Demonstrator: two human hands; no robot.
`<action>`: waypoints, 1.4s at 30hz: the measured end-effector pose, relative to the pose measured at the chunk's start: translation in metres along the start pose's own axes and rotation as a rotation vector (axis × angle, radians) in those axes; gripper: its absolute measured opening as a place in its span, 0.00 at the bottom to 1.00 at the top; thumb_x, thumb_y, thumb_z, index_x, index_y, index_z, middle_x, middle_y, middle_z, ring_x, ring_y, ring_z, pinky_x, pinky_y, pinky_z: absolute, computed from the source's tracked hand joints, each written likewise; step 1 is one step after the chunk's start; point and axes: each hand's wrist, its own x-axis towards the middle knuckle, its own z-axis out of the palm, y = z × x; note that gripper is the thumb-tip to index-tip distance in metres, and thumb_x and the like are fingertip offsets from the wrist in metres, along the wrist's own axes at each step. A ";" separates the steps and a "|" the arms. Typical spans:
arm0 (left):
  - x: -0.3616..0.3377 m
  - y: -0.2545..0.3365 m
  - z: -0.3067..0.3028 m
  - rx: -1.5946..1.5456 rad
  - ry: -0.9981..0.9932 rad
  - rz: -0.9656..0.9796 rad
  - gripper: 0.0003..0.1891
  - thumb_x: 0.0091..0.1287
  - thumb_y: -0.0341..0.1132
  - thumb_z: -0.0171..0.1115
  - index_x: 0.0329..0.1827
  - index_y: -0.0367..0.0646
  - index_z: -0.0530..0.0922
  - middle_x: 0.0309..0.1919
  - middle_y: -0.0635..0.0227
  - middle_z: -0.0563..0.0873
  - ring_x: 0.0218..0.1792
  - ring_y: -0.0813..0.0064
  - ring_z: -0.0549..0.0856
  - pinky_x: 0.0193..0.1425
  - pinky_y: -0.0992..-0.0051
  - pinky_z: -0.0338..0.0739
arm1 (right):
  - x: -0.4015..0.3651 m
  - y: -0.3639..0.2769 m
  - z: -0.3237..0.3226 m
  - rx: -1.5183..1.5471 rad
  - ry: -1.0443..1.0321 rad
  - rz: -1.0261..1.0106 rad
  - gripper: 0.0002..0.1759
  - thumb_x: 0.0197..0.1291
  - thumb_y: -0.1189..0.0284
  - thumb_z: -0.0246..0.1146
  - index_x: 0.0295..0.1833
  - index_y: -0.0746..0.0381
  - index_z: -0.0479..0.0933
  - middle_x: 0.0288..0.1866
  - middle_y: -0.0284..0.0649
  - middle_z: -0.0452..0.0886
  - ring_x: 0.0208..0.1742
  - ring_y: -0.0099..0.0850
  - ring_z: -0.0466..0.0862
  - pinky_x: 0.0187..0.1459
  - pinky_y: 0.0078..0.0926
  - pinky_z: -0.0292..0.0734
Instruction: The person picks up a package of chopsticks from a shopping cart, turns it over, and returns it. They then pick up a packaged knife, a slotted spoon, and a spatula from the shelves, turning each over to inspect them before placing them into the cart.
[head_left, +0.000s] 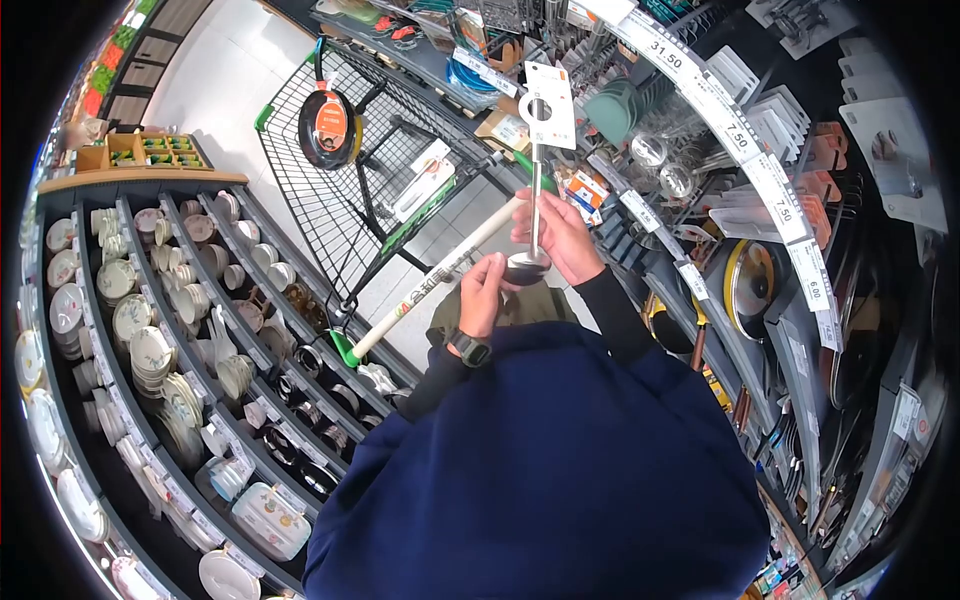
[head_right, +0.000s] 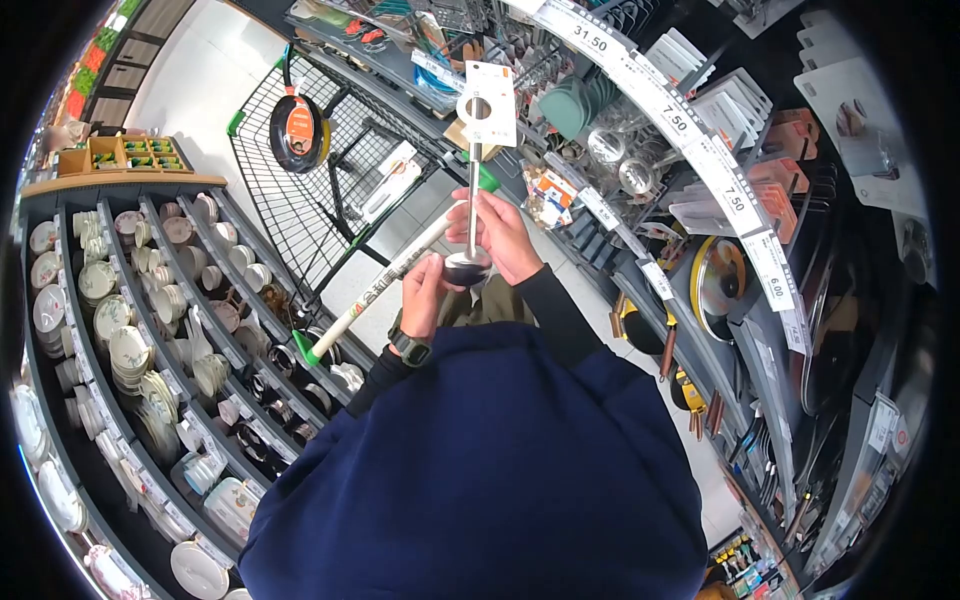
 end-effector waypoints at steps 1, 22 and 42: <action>0.000 0.005 0.001 -0.107 -0.026 -0.111 0.18 0.77 0.44 0.54 0.49 0.34 0.79 0.36 0.69 0.83 0.36 0.83 0.82 0.41 0.78 0.80 | -0.001 0.000 0.001 0.002 0.002 0.001 0.20 0.79 0.64 0.44 0.62 0.67 0.71 0.42 0.38 0.82 0.39 0.26 0.85 0.45 0.28 0.84; -0.010 -0.004 0.001 -0.537 -0.296 -0.434 0.28 0.77 0.54 0.49 0.67 0.40 0.68 0.52 0.61 0.80 0.46 0.68 0.84 0.55 0.66 0.81 | -0.010 0.026 0.022 -0.051 0.165 -0.145 0.16 0.79 0.59 0.48 0.46 0.60 0.72 0.21 0.24 0.61 0.18 0.13 0.60 0.28 0.16 0.70; -0.026 -0.022 -0.008 -0.663 -0.356 -0.464 0.32 0.78 0.58 0.38 0.63 0.36 0.71 0.46 0.65 0.78 0.45 0.64 0.84 0.56 0.63 0.78 | -0.027 0.032 0.013 0.012 0.216 -0.101 0.15 0.79 0.60 0.46 0.46 0.59 0.71 0.22 0.24 0.60 0.18 0.14 0.59 0.28 0.19 0.68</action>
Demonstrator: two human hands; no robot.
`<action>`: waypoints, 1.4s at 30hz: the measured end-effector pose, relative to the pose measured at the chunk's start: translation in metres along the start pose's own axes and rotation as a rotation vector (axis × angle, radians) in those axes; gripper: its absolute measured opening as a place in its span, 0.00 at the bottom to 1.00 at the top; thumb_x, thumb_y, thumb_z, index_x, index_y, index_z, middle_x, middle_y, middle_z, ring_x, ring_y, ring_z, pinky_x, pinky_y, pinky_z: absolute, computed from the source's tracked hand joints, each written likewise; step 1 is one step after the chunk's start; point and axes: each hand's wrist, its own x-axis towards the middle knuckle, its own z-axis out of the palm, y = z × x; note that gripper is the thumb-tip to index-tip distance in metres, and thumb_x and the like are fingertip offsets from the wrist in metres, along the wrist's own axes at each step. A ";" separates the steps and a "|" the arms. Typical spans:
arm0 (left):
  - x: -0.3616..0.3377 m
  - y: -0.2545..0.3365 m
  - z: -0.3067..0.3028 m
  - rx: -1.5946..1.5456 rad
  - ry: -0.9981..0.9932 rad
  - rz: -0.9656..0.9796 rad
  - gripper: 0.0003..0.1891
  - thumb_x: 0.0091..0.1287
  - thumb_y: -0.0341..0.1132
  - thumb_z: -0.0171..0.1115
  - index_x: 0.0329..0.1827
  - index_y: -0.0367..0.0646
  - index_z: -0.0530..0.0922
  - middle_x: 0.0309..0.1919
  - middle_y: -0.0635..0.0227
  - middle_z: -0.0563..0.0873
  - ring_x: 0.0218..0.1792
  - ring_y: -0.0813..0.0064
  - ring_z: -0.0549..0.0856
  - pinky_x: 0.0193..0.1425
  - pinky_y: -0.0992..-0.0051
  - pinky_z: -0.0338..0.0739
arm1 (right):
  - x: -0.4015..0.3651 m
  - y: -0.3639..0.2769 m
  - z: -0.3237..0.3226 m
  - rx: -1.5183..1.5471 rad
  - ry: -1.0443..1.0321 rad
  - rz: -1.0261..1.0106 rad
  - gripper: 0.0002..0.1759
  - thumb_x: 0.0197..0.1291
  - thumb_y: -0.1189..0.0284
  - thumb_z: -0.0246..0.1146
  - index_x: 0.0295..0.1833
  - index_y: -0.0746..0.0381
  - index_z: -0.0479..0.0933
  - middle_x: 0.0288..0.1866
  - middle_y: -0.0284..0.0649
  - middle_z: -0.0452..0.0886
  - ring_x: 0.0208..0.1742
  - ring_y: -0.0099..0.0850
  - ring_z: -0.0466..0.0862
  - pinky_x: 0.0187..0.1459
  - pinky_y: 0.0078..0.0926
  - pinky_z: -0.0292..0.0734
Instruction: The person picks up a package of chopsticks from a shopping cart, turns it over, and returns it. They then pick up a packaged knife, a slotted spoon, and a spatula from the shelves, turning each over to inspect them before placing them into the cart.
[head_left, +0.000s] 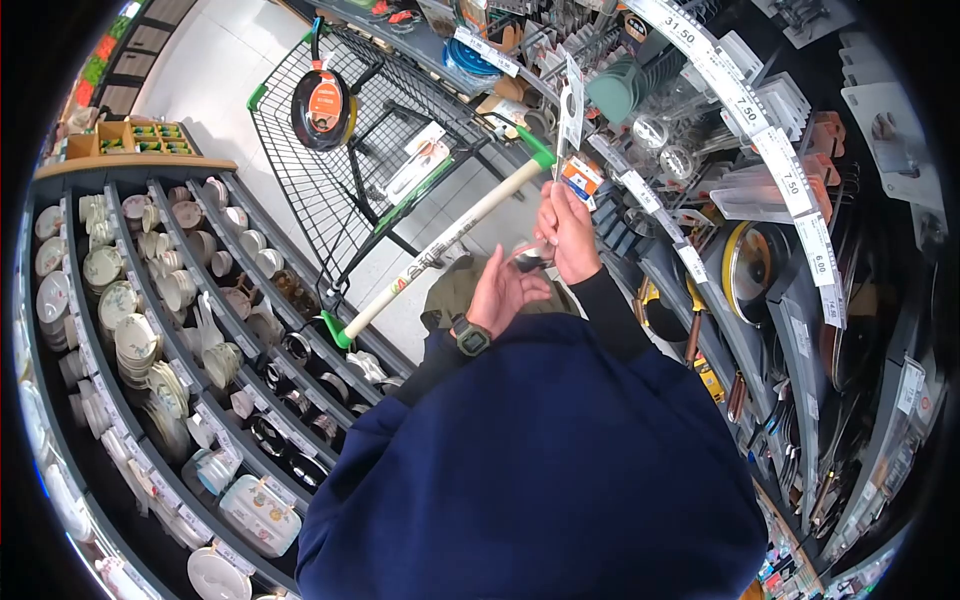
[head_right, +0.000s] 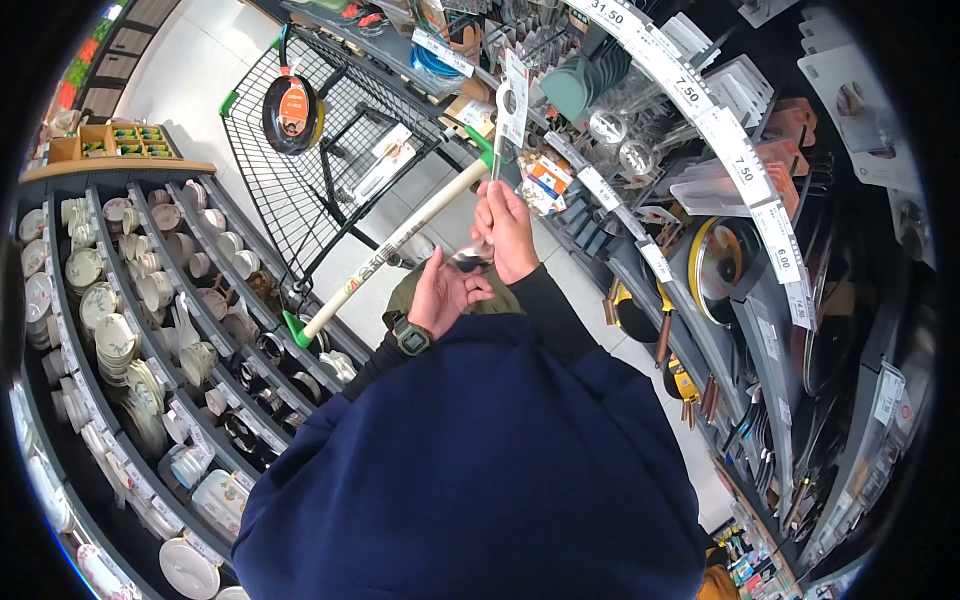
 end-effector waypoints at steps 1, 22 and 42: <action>0.001 -0.001 -0.002 -0.001 -0.003 0.004 0.32 0.78 0.58 0.38 0.63 0.36 0.71 0.46 0.65 0.78 0.45 0.64 0.84 0.56 0.63 0.78 | 0.000 0.000 -0.001 -0.004 -0.003 -0.002 0.15 0.79 0.60 0.46 0.46 0.59 0.71 0.22 0.24 0.60 0.18 0.14 0.59 0.28 0.19 0.68; -0.011 0.017 0.007 0.218 -0.150 0.168 0.32 0.74 0.47 0.58 0.75 0.41 0.60 0.66 0.60 0.73 0.51 0.69 0.82 0.61 0.66 0.77 | 0.008 -0.009 0.015 0.066 -0.191 0.047 0.16 0.80 0.60 0.44 0.45 0.60 0.70 0.19 0.24 0.60 0.15 0.15 0.58 0.28 0.20 0.71; -0.071 0.095 -0.047 0.210 0.208 0.289 0.21 0.77 0.34 0.51 0.68 0.30 0.67 0.59 0.55 0.81 0.58 0.63 0.83 0.64 0.57 0.80 | 0.064 0.053 0.078 -0.675 -0.210 -0.233 0.19 0.78 0.62 0.49 0.45 0.65 0.78 0.32 0.38 0.81 0.35 0.24 0.82 0.39 0.22 0.75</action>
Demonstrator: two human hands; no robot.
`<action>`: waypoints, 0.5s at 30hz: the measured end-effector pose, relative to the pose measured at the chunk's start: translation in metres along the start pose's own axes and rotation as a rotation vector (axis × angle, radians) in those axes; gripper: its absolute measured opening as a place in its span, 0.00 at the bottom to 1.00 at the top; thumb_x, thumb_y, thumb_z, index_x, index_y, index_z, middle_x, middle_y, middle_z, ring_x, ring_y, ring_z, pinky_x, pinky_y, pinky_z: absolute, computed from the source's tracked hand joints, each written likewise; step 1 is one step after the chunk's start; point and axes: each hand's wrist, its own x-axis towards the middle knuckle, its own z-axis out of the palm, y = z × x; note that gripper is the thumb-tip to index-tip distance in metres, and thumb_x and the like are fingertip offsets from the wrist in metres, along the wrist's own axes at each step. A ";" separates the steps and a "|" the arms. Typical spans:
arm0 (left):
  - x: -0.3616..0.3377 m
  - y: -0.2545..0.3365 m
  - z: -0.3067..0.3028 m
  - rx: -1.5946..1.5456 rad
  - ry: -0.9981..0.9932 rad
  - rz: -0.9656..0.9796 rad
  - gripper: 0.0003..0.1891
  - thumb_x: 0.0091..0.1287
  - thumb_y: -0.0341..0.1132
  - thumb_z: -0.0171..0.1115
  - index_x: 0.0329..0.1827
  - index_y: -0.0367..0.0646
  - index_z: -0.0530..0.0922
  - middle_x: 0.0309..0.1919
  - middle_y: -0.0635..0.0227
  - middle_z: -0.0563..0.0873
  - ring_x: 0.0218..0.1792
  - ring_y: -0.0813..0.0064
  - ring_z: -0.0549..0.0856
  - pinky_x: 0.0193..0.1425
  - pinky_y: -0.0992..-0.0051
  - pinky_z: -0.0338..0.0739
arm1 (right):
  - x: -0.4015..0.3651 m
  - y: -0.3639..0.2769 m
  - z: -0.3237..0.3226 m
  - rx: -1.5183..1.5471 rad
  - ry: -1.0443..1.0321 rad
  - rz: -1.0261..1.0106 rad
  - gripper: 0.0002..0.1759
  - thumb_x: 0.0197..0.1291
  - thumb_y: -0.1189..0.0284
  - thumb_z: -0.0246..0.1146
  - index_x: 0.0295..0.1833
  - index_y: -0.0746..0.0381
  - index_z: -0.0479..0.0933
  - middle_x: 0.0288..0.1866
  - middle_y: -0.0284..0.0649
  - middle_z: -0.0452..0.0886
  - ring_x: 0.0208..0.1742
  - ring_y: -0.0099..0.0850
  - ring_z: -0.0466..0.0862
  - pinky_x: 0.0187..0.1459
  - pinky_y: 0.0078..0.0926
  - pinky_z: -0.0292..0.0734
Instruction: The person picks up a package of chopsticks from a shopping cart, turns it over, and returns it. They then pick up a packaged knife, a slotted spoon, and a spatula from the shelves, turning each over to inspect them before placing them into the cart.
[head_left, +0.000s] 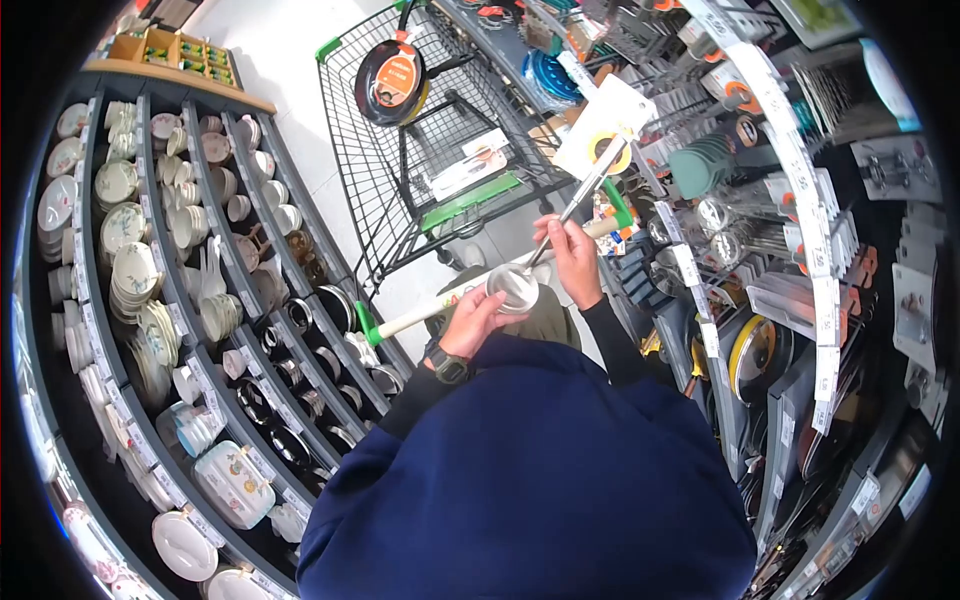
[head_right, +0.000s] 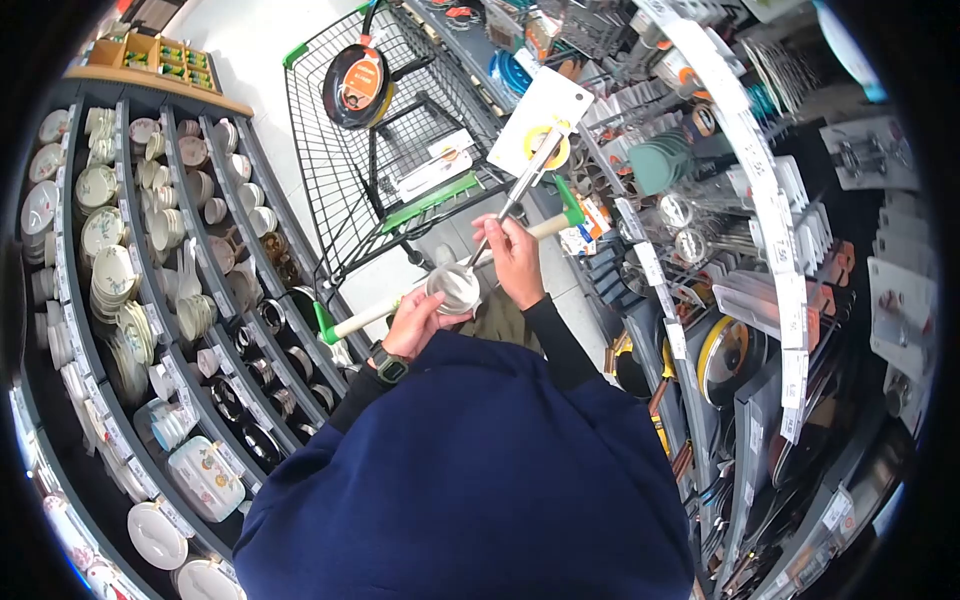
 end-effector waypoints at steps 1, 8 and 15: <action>-0.003 0.014 -0.007 -0.016 0.035 0.003 0.20 0.76 0.32 0.51 0.66 0.29 0.68 0.57 0.54 0.82 0.57 0.63 0.84 0.61 0.57 0.82 | 0.007 0.001 0.006 -0.071 -0.014 -0.085 0.17 0.77 0.63 0.50 0.45 0.65 0.79 0.33 0.39 0.82 0.35 0.27 0.82 0.40 0.25 0.75; -0.019 0.125 -0.109 0.560 0.351 0.098 0.18 0.74 0.33 0.56 0.64 0.34 0.73 0.47 0.64 0.86 0.46 0.75 0.87 0.51 0.75 0.84 | 0.057 0.034 -0.005 -0.729 0.033 -0.345 0.10 0.69 0.68 0.56 0.42 0.63 0.79 0.36 0.44 0.83 0.39 0.47 0.82 0.42 0.40 0.76; 0.097 0.151 -0.238 0.519 0.327 -0.048 0.15 0.73 0.32 0.57 0.58 0.34 0.72 0.46 0.60 0.86 0.44 0.71 0.89 0.48 0.75 0.85 | 0.084 0.053 -0.008 -1.221 0.148 0.056 0.07 0.65 0.66 0.59 0.37 0.54 0.80 0.32 0.41 0.85 0.34 0.46 0.84 0.36 0.44 0.77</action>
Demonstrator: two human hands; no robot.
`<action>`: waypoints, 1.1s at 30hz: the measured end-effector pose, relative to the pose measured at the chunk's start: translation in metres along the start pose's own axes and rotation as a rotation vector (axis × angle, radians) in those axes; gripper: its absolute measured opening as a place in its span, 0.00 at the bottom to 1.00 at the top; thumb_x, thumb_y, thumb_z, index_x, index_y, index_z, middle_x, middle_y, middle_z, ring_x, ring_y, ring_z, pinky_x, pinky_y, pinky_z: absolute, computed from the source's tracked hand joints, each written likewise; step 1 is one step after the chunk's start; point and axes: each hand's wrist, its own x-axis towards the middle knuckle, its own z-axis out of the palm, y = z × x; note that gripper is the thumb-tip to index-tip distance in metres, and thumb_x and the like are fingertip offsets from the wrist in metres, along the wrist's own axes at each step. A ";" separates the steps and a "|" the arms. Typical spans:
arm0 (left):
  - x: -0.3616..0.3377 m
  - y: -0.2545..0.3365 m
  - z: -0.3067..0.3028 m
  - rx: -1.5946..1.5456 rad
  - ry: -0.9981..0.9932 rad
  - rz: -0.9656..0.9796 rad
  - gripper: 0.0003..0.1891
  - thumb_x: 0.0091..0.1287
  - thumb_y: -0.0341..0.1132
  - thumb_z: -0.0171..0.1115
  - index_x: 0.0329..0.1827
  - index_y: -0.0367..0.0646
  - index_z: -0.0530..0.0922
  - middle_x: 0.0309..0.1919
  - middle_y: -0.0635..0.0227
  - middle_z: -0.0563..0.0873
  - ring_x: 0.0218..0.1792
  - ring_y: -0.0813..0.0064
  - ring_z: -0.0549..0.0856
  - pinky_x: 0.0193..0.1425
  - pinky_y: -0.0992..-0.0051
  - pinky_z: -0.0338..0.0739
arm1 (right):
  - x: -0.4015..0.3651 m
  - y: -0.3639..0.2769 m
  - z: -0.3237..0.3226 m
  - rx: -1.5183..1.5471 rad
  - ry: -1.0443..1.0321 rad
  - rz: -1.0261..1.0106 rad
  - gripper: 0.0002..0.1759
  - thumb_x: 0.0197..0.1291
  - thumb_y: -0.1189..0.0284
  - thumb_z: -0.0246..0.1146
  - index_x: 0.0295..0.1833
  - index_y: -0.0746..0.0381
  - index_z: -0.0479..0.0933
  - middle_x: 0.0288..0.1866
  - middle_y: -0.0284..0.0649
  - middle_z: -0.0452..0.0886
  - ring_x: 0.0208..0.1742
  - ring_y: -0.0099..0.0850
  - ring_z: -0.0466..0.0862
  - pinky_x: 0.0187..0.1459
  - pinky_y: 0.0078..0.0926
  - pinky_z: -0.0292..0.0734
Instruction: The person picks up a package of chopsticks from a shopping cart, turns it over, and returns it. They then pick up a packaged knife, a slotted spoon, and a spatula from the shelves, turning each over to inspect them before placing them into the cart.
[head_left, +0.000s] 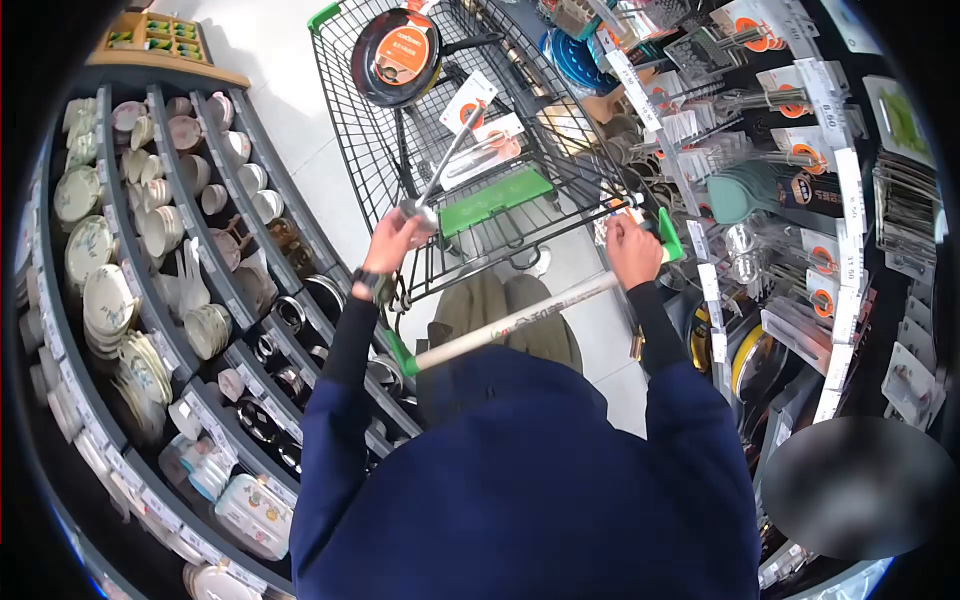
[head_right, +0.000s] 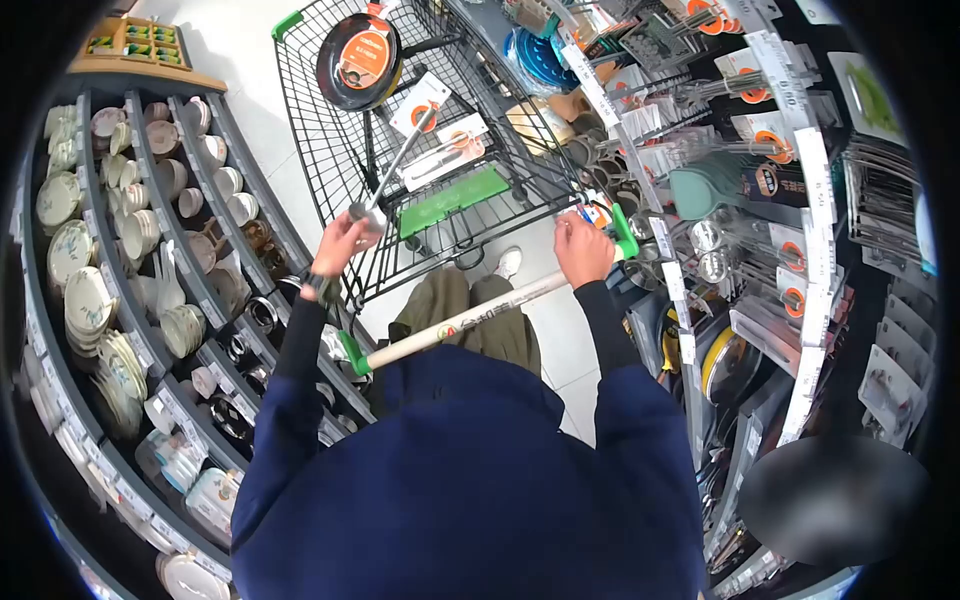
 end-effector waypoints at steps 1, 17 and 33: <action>0.052 -0.013 -0.008 -0.024 -0.017 -0.134 0.16 0.74 0.33 0.54 0.58 0.31 0.71 0.47 0.55 0.86 0.45 0.67 0.89 0.49 0.72 0.85 | 0.000 -0.007 0.008 -0.127 -0.070 0.140 0.07 0.64 0.65 0.59 0.36 0.54 0.80 0.31 0.41 0.85 0.33 0.47 0.84 0.35 0.44 0.76; 0.289 -0.186 -0.049 -0.060 0.021 -0.368 0.20 0.75 0.31 0.47 0.69 0.45 0.64 0.47 0.53 0.85 0.41 0.55 0.90 0.39 0.65 0.89 | 0.009 -0.019 0.016 0.048 0.123 0.217 0.05 0.62 0.69 0.63 0.40 0.56 0.84 0.25 0.36 0.83 0.25 0.34 0.84 0.28 0.31 0.76; 0.353 -0.268 -0.100 0.707 0.221 -0.150 0.19 0.64 0.32 0.57 0.59 0.49 0.78 0.50 0.54 0.86 0.52 0.54 0.85 0.57 0.62 0.79 | 0.032 -0.031 0.021 0.102 0.223 0.216 0.04 0.59 0.73 0.64 0.39 0.57 0.84 0.22 0.33 0.81 0.19 0.27 0.81 0.24 0.26 0.72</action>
